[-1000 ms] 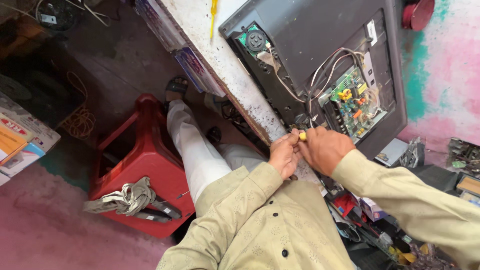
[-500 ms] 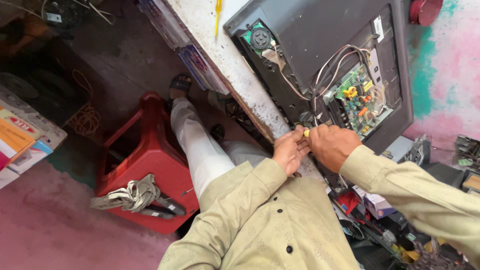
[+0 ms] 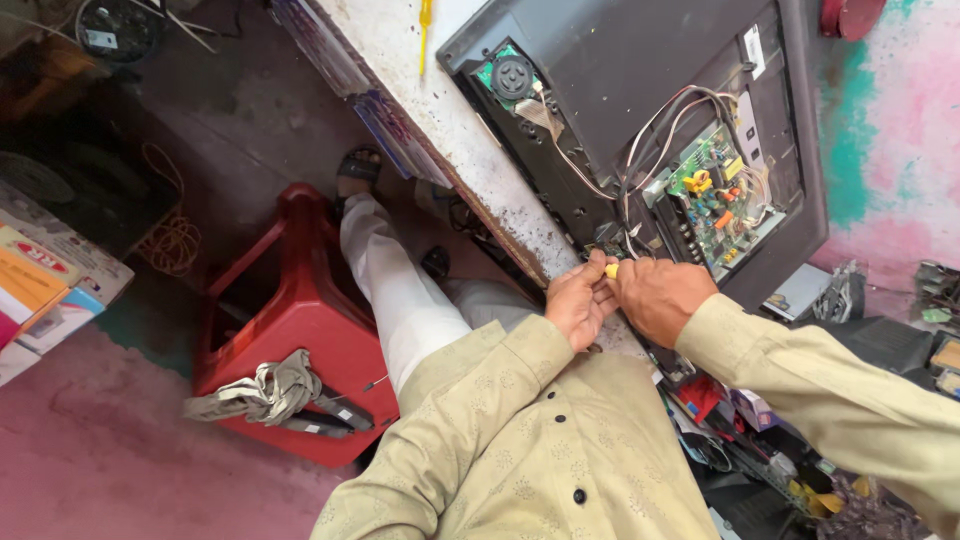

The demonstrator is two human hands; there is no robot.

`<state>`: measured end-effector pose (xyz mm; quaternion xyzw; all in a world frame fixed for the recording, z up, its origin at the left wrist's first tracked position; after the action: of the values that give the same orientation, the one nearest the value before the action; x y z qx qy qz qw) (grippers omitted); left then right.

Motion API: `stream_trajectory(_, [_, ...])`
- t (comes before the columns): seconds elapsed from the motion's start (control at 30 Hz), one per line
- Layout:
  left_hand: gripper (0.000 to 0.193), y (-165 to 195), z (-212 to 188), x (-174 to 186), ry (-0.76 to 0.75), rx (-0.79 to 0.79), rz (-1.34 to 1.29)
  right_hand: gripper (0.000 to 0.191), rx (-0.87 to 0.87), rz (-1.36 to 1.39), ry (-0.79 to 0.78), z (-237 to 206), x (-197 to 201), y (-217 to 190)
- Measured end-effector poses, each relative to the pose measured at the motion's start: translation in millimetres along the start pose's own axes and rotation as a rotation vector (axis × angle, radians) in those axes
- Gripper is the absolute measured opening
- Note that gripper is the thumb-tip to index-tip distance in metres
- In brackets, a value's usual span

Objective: The person works on the back of a CRT television, connecting ribbon cables and wires to internal circuit boards. They use a screwdriver to fasten screws and secure components inside the chassis.

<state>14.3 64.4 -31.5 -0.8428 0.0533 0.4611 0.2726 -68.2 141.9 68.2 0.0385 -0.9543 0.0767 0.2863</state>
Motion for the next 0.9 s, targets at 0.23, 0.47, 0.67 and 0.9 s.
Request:
stream_trajectory(0.23, [0.030,3,-3,-7,-0.119,-0.011,-0.090,0.027,-0.297,0.605,-0.152,24,-6,12])
stream_trajectory(0.47, [0.031,3,-2,-6,0.033,0.021,-0.011,0.029,0.189,-0.436,0.102,-10,2,-6])
stream_trajectory(0.67, [0.030,9,-4,-10,0.060,0.052,0.009,0.042,-0.279,0.384,-0.192,10,-6,13])
stream_trajectory(0.9, [0.029,14,-10,-18,0.081,0.044,0.073,0.035,0.127,-0.464,0.113,-7,-14,2])
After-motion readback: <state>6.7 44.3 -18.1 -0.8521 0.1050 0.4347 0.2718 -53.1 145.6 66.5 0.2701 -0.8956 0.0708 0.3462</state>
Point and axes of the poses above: each hand's wrist, its own z-axis towards the middle knuckle, its own x-axis out of the back of the hand, y = z × x, the point moved 2 cm from there along z, towards the middle knuckle, and after that the axes turned 12 degrees about -y, right-handed, at the moved point
